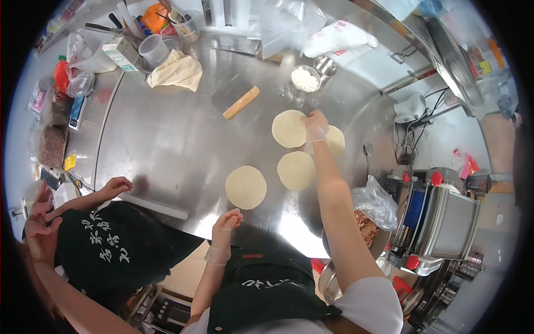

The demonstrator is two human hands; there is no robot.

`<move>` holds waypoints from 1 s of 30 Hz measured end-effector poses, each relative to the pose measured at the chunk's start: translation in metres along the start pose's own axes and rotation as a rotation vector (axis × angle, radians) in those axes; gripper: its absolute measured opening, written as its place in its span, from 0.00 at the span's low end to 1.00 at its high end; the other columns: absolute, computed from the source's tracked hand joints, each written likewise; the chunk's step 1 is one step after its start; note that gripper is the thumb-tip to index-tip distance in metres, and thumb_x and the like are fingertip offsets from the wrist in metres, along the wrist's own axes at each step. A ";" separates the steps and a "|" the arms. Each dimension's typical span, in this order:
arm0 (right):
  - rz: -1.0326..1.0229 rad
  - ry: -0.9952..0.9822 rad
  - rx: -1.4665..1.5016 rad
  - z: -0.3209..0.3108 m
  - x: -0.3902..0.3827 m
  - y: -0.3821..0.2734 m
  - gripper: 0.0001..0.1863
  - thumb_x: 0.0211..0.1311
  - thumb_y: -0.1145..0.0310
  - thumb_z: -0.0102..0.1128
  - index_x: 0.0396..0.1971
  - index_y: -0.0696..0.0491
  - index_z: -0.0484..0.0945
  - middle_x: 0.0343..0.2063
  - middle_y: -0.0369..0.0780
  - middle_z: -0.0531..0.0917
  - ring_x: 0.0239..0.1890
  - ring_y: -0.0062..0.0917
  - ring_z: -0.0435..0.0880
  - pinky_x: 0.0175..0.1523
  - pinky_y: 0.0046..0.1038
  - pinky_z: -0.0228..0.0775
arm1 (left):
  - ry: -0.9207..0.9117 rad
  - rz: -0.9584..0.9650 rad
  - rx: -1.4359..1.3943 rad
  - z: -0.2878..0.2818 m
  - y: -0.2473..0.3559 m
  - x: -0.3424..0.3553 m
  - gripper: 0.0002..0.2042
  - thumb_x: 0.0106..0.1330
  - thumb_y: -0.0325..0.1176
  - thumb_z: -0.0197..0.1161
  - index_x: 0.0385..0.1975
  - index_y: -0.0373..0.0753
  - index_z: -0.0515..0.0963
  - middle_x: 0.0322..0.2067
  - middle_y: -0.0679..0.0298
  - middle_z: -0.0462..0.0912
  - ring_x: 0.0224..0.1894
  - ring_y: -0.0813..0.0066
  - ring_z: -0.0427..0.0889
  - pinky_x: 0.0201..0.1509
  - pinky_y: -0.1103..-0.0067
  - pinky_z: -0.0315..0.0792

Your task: The recorder scoops meat filling into a dough wrapper, pleats the edges to close it into a bun, and places it in a steamer tray.

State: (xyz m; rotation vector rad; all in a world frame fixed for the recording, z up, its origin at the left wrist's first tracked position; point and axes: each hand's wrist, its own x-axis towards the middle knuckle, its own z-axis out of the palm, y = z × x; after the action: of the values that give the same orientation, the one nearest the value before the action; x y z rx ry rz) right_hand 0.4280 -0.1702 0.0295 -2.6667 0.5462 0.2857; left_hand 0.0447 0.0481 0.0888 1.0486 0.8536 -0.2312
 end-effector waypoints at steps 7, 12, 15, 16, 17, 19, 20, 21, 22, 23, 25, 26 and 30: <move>-0.061 -0.297 -0.004 -0.004 0.018 0.015 0.21 0.49 0.57 0.72 0.42 0.51 0.84 0.42 0.41 0.87 0.46 0.35 0.85 0.51 0.34 0.76 | 0.010 -0.028 -0.031 0.019 0.016 0.017 0.11 0.71 0.31 0.57 0.49 0.34 0.79 0.41 0.62 0.84 0.45 0.77 0.81 0.52 0.81 0.74; -0.228 -0.078 0.248 0.000 -0.012 0.019 0.18 0.51 0.60 0.68 0.42 0.52 0.84 0.38 0.44 0.87 0.44 0.37 0.85 0.48 0.37 0.75 | -0.042 -0.038 -0.055 0.040 0.026 0.037 0.13 0.72 0.33 0.57 0.49 0.32 0.78 0.43 0.61 0.83 0.46 0.74 0.81 0.57 0.78 0.73; -0.306 -0.045 0.229 -0.016 -0.058 -0.006 0.18 0.51 0.64 0.67 0.43 0.54 0.83 0.37 0.47 0.87 0.41 0.37 0.86 0.47 0.36 0.75 | -0.092 0.026 -0.114 0.049 0.026 0.062 0.14 0.72 0.33 0.56 0.51 0.31 0.76 0.44 0.60 0.82 0.48 0.72 0.81 0.61 0.75 0.72; -0.305 -0.046 0.231 -0.025 -0.080 -0.014 0.18 0.51 0.64 0.67 0.43 0.54 0.83 0.37 0.47 0.87 0.41 0.37 0.86 0.47 0.36 0.75 | -0.117 0.070 -0.203 0.054 0.029 0.070 0.15 0.73 0.34 0.55 0.52 0.30 0.75 0.46 0.59 0.81 0.49 0.70 0.81 0.62 0.73 0.71; -0.318 -0.071 0.307 -0.035 -0.105 -0.023 0.17 0.53 0.65 0.67 0.43 0.55 0.83 0.37 0.45 0.87 0.39 0.34 0.86 0.46 0.33 0.75 | -0.141 0.116 -0.292 0.059 0.032 0.080 0.16 0.73 0.34 0.55 0.53 0.30 0.74 0.47 0.57 0.80 0.50 0.69 0.80 0.62 0.72 0.70; -0.336 -0.093 0.384 -0.066 -0.148 -0.028 0.16 0.55 0.67 0.67 0.44 0.56 0.84 0.37 0.43 0.88 0.37 0.30 0.87 0.45 0.30 0.75 | -0.169 0.081 -0.457 0.063 0.024 0.113 0.17 0.74 0.36 0.54 0.54 0.30 0.73 0.49 0.56 0.80 0.51 0.67 0.80 0.62 0.71 0.71; -0.384 -0.141 0.507 -0.083 -0.168 -0.025 0.16 0.55 0.70 0.67 0.44 0.57 0.83 0.36 0.43 0.88 0.37 0.27 0.86 0.44 0.28 0.75 | -0.199 0.042 -0.622 0.067 0.020 0.126 0.18 0.75 0.39 0.52 0.55 0.30 0.73 0.50 0.54 0.79 0.51 0.65 0.80 0.62 0.71 0.71; -0.429 -0.186 0.629 -0.101 -0.184 -0.022 0.16 0.55 0.73 0.67 0.44 0.58 0.83 0.36 0.42 0.88 0.36 0.23 0.85 0.44 0.26 0.75 | -0.202 0.042 -0.623 0.077 0.019 0.133 0.18 0.75 0.39 0.52 0.55 0.30 0.73 0.50 0.54 0.79 0.51 0.65 0.80 0.62 0.71 0.71; -0.429 -0.182 0.628 -0.121 -0.200 -0.018 0.16 0.55 0.73 0.67 0.44 0.58 0.83 0.36 0.42 0.88 0.36 0.23 0.85 0.44 0.26 0.75 | -0.330 0.066 -0.720 0.091 0.017 0.137 0.20 0.75 0.42 0.50 0.57 0.32 0.71 0.53 0.54 0.78 0.53 0.63 0.79 0.64 0.69 0.70; -0.352 -0.306 0.738 -0.142 -0.213 -0.013 0.15 0.55 0.75 0.66 0.44 0.59 0.83 0.35 0.41 0.87 0.37 0.21 0.84 0.44 0.25 0.75 | -0.461 0.087 -0.815 0.105 0.012 0.134 0.22 0.76 0.45 0.47 0.59 0.34 0.70 0.56 0.53 0.77 0.55 0.61 0.79 0.66 0.67 0.69; -0.224 -0.384 0.864 -0.167 -0.225 0.012 0.15 0.55 0.78 0.65 0.44 0.59 0.82 0.35 0.41 0.87 0.37 0.19 0.83 0.45 0.24 0.75 | -0.277 -0.195 -0.672 0.152 0.043 0.065 0.23 0.77 0.48 0.42 0.63 0.40 0.67 0.61 0.53 0.73 0.63 0.60 0.73 0.70 0.63 0.65; -0.284 -0.299 0.802 -0.177 -0.235 0.019 0.14 0.56 0.78 0.65 0.44 0.59 0.82 0.35 0.41 0.87 0.37 0.20 0.83 0.45 0.24 0.75 | -0.371 -0.077 -0.618 0.155 0.034 0.048 0.23 0.76 0.47 0.44 0.66 0.43 0.65 0.64 0.52 0.70 0.68 0.58 0.67 0.72 0.61 0.62; -0.474 0.245 0.499 -0.216 -0.266 0.095 0.12 0.60 0.79 0.63 0.44 0.58 0.83 0.34 0.40 0.87 0.38 0.22 0.84 0.47 0.24 0.75 | -0.901 -0.326 -1.100 0.172 0.042 -0.013 0.28 0.73 0.48 0.47 0.67 0.38 0.64 0.66 0.48 0.66 0.69 0.48 0.64 0.72 0.57 0.62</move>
State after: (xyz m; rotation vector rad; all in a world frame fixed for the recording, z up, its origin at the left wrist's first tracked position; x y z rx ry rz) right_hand 0.1736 -0.2531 0.2642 -2.2546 0.0256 -0.2831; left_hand 0.1458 -0.0765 0.1637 -0.2634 0.2047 -0.3963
